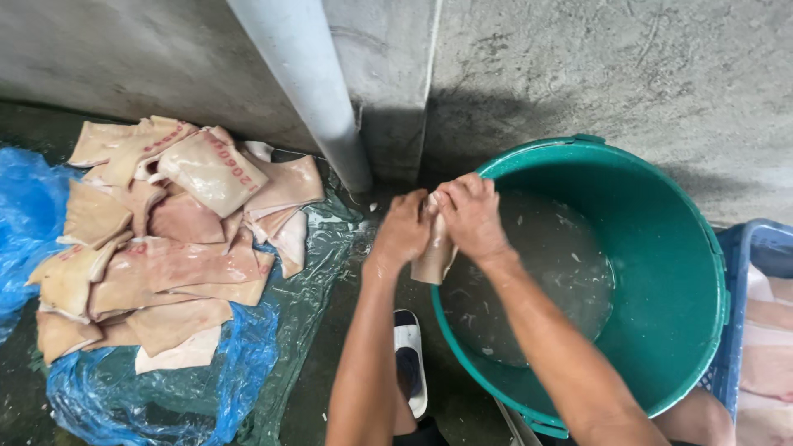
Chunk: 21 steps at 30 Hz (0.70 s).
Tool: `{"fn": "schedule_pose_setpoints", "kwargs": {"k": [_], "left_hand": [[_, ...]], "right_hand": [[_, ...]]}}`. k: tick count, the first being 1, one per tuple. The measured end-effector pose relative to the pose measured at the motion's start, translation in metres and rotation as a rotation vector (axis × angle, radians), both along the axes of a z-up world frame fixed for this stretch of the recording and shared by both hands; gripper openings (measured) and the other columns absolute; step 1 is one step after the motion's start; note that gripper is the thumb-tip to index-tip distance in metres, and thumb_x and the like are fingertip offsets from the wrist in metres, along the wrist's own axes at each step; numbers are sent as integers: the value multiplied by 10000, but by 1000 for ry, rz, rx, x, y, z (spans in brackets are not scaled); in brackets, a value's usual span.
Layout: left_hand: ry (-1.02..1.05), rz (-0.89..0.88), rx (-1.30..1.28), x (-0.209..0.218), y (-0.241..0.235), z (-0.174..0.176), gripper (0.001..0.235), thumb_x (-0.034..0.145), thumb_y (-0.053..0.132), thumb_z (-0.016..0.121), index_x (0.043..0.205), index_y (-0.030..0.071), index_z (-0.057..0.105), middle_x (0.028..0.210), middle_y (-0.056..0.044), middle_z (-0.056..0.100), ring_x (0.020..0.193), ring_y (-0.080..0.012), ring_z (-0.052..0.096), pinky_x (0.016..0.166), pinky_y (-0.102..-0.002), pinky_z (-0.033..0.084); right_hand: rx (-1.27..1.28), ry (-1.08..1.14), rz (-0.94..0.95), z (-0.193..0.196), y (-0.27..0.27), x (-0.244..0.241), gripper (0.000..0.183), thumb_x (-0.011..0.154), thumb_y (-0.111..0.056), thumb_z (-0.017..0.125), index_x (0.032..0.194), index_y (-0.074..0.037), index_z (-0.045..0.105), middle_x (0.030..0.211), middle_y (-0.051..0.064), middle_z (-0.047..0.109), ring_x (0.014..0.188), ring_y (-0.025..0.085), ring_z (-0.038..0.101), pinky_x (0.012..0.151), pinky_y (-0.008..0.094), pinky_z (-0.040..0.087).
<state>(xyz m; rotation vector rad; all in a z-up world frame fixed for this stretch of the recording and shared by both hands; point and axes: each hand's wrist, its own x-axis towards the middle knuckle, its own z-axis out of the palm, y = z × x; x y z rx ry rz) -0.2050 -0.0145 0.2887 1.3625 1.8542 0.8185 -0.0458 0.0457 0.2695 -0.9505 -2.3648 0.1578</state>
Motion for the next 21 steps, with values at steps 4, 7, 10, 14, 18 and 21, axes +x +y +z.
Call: {"fn": "schedule_pose_setpoints", "kwargs": {"k": [4,7,10,14,18,21], "left_hand": [[-47,111,134,28,-9,-8,467,1040,330,490,1392,31,555,1356,-271,563,1250,-451,544,1050,-485,443],[100,129,229,32,-16,0,421,998,260,572,1347,24,586,1330,-252,601,1233,-438,577,1042,-489,459],[225,169,349,47,-17,19,427,912,187,669,1305,34,604,1334,-242,575,1229,-436,567,1051,-514,448],[400,47,515,87,-15,34,434,886,161,722,1295,62,612,1356,-214,555,1277,-437,511,1091,-582,392],[469,-104,554,127,-1,29,477,891,173,729,1343,106,590,1365,-209,559,1295,-444,487,1109,-625,351],[463,-265,475,159,13,10,564,878,167,742,1401,137,534,1357,-190,572,1320,-421,501,1140,-645,328]], "right_hand": [[-259,457,-273,-27,-24,-14,210,1027,-170,601,1215,-90,649,1366,139,496,1271,365,431,1083,491,367],[-307,563,-306,-36,-29,0,215,1049,-136,598,1251,-63,604,1365,148,517,1295,353,453,1114,474,358],[-326,520,-384,-37,-24,22,199,1009,-110,635,1204,-73,610,1309,132,593,1258,328,510,1090,457,382],[-290,476,-430,-45,-18,47,238,932,-65,661,1165,-83,618,1242,123,648,1230,315,554,1068,453,395],[-285,421,-502,-63,-6,89,370,863,-56,664,1225,-80,594,1290,139,625,1234,340,524,1040,466,396],[-316,320,-545,-88,6,130,482,852,-106,636,1326,-74,555,1333,147,611,1263,368,502,1070,494,388]]}}
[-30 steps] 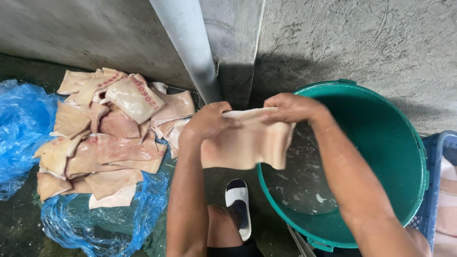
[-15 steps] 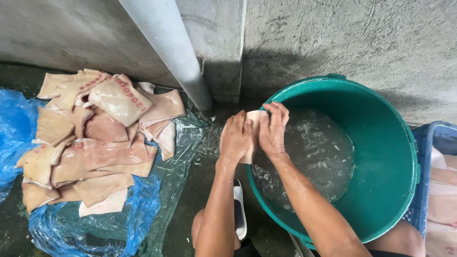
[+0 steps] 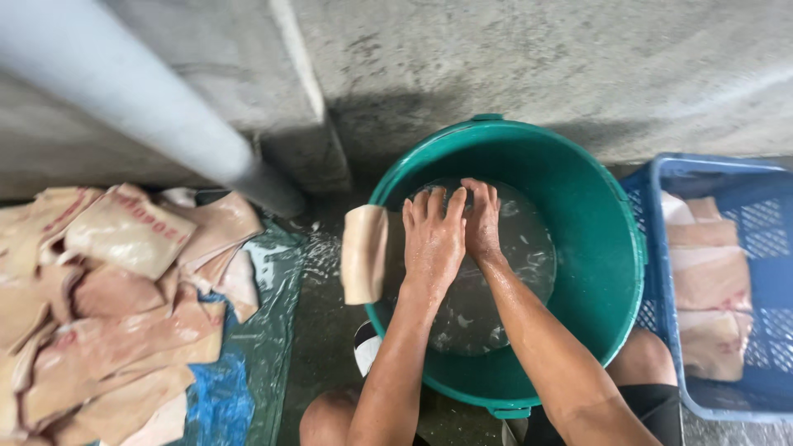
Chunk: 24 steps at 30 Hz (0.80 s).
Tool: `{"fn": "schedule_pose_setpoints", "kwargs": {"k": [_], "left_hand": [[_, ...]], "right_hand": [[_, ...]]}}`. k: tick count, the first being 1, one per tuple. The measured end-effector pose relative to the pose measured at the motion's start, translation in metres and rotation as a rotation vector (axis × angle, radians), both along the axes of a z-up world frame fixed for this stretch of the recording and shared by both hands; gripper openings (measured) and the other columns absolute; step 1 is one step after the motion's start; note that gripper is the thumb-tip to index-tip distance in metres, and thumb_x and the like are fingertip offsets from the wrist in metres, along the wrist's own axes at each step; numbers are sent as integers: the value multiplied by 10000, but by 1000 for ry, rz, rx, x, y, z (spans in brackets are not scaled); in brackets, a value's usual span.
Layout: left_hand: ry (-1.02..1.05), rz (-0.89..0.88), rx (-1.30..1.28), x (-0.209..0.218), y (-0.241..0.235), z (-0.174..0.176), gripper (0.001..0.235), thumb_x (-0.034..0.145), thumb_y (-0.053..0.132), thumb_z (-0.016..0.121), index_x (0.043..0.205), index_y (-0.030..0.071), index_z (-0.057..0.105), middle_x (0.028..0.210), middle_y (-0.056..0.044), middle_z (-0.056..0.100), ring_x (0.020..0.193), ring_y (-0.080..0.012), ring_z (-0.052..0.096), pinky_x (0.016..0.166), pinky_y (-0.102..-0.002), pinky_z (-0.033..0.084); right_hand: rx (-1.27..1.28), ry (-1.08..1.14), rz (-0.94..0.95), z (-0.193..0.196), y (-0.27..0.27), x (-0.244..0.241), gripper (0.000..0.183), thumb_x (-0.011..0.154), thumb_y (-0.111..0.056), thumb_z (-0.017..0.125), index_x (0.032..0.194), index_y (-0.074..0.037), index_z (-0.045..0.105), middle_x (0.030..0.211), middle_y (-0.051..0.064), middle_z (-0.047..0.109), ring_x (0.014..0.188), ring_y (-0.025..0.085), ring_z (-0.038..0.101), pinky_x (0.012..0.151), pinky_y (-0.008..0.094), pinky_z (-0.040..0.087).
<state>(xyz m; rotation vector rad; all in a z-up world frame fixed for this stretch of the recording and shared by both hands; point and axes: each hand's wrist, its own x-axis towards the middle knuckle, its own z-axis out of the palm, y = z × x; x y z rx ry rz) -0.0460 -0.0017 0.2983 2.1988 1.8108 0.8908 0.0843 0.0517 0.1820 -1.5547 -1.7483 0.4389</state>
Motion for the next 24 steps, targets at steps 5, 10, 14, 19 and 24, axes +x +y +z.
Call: {"fn": "schedule_pose_setpoints", "kwargs": {"k": [5,10,14,19,24], "left_hand": [[172,-200,-485,49,15,-57,722,895,157,630,1556,161,339,1380,-212,546,1333,-460,442,1122,-648,290],[272,-266,-817,69,24,-120,681,1011,195,434,1633,186,156,1528,-220,437,1408,-470,373,1165,-636,231],[437,-327,-935,72,22,-141,706,1023,192,408,1653,185,88,1566,-206,396,1449,-460,326,1181,-631,215],[519,-374,-822,76,27,-123,763,976,163,458,1638,176,79,1570,-220,359,1457,-474,264,1163,-647,175],[473,-410,-841,81,29,-102,786,979,146,503,1659,149,108,1539,-241,410,1464,-486,281,1199,-646,149]], "right_hand": [[-657,-77,-237,-73,12,57,694,936,-341,644,1540,-151,361,1518,203,390,1391,431,345,1113,573,268],[-859,-202,-202,-183,10,90,863,914,-380,636,1620,-138,204,1638,212,228,1514,453,121,1215,501,188],[-1098,-461,-29,-241,10,115,808,906,-406,650,1572,-116,296,1618,193,235,1495,402,160,1210,468,208],[-1349,-676,50,-256,11,129,710,896,-358,662,1480,-86,364,1512,176,300,1388,367,233,1121,454,260],[-1435,-741,134,-257,9,127,612,886,-310,673,1387,-56,433,1405,160,366,1282,332,306,1033,440,312]]}}
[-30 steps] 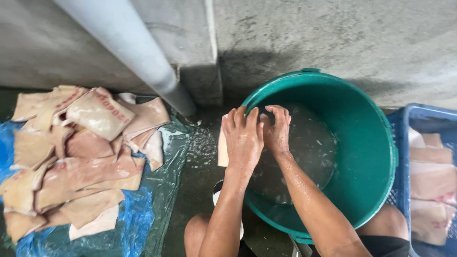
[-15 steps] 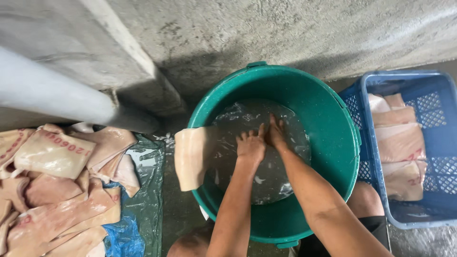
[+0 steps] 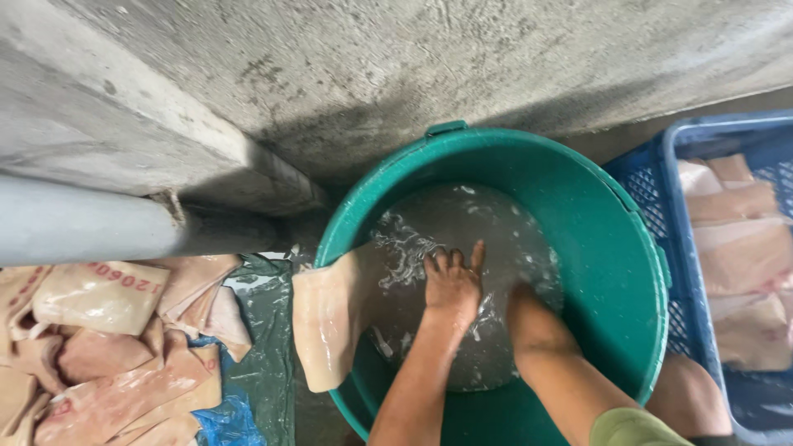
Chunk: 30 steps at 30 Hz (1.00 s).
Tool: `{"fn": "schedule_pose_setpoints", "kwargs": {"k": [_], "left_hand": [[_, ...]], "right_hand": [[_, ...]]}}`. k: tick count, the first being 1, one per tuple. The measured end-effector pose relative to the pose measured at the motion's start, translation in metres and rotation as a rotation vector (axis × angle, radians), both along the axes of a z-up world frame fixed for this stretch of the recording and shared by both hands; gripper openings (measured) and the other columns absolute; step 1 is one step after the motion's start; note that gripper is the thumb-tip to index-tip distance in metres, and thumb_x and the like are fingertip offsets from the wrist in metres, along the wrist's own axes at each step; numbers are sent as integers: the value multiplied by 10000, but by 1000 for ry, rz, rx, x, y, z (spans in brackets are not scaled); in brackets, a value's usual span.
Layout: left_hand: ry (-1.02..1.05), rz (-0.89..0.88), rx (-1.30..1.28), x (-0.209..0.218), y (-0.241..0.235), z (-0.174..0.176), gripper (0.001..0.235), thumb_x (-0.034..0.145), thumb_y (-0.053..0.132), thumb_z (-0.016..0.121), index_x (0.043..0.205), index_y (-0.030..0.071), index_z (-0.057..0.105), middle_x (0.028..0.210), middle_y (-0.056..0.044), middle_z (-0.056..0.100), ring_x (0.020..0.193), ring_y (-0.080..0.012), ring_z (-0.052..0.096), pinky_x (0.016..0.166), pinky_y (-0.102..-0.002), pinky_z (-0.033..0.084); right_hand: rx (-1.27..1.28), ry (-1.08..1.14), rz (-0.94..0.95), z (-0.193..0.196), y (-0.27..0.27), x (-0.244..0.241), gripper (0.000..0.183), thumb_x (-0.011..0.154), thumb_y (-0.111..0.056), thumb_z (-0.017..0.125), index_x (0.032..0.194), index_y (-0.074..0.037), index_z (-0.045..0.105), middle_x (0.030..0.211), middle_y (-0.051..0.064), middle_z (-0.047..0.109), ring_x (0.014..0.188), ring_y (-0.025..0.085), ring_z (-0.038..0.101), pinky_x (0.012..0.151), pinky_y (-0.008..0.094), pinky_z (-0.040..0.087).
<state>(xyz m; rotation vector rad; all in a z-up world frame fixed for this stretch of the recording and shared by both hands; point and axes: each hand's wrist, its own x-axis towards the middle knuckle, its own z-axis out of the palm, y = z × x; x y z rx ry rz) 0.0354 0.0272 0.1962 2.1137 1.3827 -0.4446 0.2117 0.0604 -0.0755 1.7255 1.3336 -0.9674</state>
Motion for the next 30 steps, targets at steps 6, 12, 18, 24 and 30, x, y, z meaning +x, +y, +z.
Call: {"fn": "schedule_pose_setpoints", "kwargs": {"k": [6,12,18,24,30], "left_hand": [[-68,4,-37,1,1,14,791,937,107,573,1626,154,187,1526,-238,420,1450,-500,296,1187,-657,168],[-136,77,9,-25,0,30,769,936,130,606,1618,147,252,1461,-247,490,1406,-469,411,1195,-627,243],[-302,378,31,-63,16,13,985,809,250,726,1630,108,201,1502,-243,475,1350,-468,474,1134,-492,385],[-813,870,-305,-58,36,-19,1047,980,697,660,1540,-119,318,1551,-320,451,1496,-395,390,1249,-428,315],[-1467,1052,-836,-30,20,-51,1017,758,614,746,1495,-22,449,1383,-260,565,1285,-409,559,1102,-502,471]], "right_hand": [[-37,165,86,20,-15,-52,497,874,-253,687,1277,-20,515,1276,140,445,1154,291,394,927,424,374],[-8,366,97,50,-10,-87,386,862,-196,700,1166,17,598,1148,120,524,1026,249,482,821,407,436],[31,707,-213,102,15,-47,284,850,-139,714,1056,53,680,1020,100,603,899,207,569,714,391,499],[278,1128,-739,239,47,-1,229,872,-127,676,1040,26,706,965,88,669,850,182,629,716,357,534],[826,1060,-665,247,34,-21,279,1020,-270,587,1095,-15,672,974,105,686,870,206,629,808,364,517]]}}
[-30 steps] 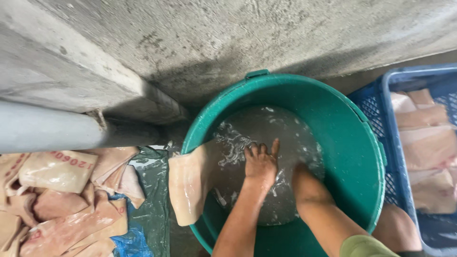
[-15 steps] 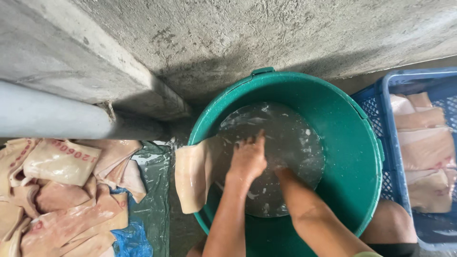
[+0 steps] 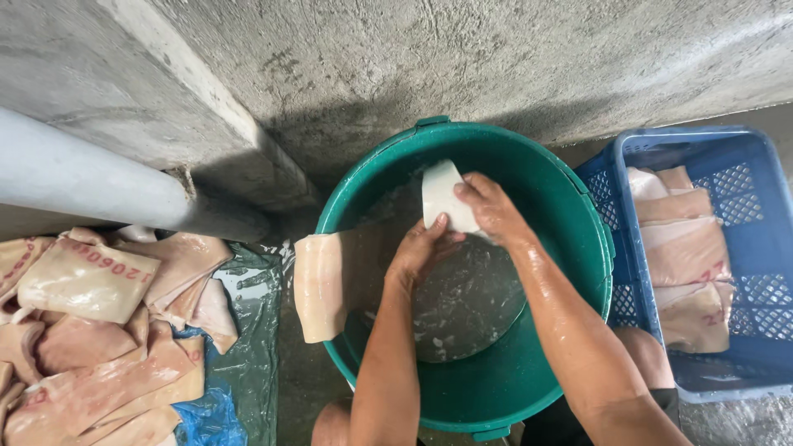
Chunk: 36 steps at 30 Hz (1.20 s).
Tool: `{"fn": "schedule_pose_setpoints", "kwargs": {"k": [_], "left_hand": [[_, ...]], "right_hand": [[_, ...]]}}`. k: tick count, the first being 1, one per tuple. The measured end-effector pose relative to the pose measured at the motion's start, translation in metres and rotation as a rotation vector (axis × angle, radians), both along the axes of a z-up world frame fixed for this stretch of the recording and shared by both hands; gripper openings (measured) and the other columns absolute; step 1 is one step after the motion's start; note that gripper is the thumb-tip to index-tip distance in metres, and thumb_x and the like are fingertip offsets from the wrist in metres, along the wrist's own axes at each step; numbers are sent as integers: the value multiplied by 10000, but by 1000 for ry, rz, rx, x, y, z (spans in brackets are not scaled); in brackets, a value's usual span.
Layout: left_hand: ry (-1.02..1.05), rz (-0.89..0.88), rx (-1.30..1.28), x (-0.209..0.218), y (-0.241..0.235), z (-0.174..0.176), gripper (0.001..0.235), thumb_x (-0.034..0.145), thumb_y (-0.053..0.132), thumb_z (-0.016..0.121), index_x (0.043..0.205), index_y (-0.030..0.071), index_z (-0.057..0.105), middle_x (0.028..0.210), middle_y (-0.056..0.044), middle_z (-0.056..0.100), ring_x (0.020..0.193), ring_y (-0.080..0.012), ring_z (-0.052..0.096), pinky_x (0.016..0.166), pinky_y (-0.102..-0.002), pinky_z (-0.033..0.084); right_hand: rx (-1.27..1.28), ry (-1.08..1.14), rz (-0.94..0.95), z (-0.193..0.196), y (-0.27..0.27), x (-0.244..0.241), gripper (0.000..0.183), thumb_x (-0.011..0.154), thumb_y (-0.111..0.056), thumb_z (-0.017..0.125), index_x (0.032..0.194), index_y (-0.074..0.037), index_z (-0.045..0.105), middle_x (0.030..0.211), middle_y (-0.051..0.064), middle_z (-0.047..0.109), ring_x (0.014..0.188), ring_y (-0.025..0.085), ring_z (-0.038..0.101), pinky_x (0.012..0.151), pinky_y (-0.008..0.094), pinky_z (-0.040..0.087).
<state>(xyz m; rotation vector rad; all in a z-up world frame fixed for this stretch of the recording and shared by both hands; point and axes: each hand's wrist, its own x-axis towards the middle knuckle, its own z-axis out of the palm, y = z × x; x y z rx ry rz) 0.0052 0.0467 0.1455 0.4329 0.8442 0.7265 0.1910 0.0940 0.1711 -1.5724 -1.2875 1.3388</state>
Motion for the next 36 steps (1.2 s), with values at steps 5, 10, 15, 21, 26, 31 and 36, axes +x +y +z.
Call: {"fn": "schedule_pose_setpoints", "kwargs": {"k": [5,10,15,21,26,31,36], "left_hand": [[778,-296,116,-17,-18,-77,786,877,581,749,1379,-9,615,1321,-199,649,1257,-283,591,1094,-410,427],[467,-139,-149,-23,-39,-135,881,840,699,587,1381,4,597,1252,-240,734,1170,-373,708,1017,-508,490],[289,-30,-534,-27,-38,-132,982,817,887,365,1522,205,423,1379,-180,571,1141,-450,615,979,-656,501],[543,-208,-461,-37,-31,-132,805,854,764,464,1395,181,594,1311,-157,639,1043,-403,646,819,-571,560],[25,-48,-278,-36,-31,-158,634,947,553,649,1382,92,634,1289,-94,681,1082,-231,676,881,-403,579],[-107,91,-228,-27,-30,-159,779,985,630,583,1490,40,532,1432,-136,600,1243,-250,613,981,-392,533],[846,-601,93,-2,-39,-135,819,954,619,650,1490,18,498,1462,-191,550,1292,-309,551,1011,-428,485]], "right_hand": [[-141,-270,-90,-98,-29,-8,502,1050,-475,503,1124,-12,684,986,136,714,911,267,637,865,450,520],[-662,-111,-310,-161,-89,11,630,993,-631,417,1288,-118,632,1061,122,711,947,282,674,849,453,539],[-967,618,-324,-171,-93,-19,600,981,-561,506,1257,-47,643,1044,182,695,879,320,659,753,464,562],[-339,571,-194,-130,-51,-22,741,732,-27,663,1454,-60,499,1278,169,659,1116,292,670,959,394,557],[-285,290,-105,-113,-35,-8,751,953,-300,769,1470,85,384,1390,148,590,1299,235,569,1078,345,446],[-240,-201,-334,-139,-57,-32,678,982,-458,731,1355,92,592,1249,261,674,1175,358,625,983,451,492],[-693,576,-547,-156,-85,-27,371,968,-330,592,1242,-96,681,1081,140,702,831,269,683,777,475,548]]}}
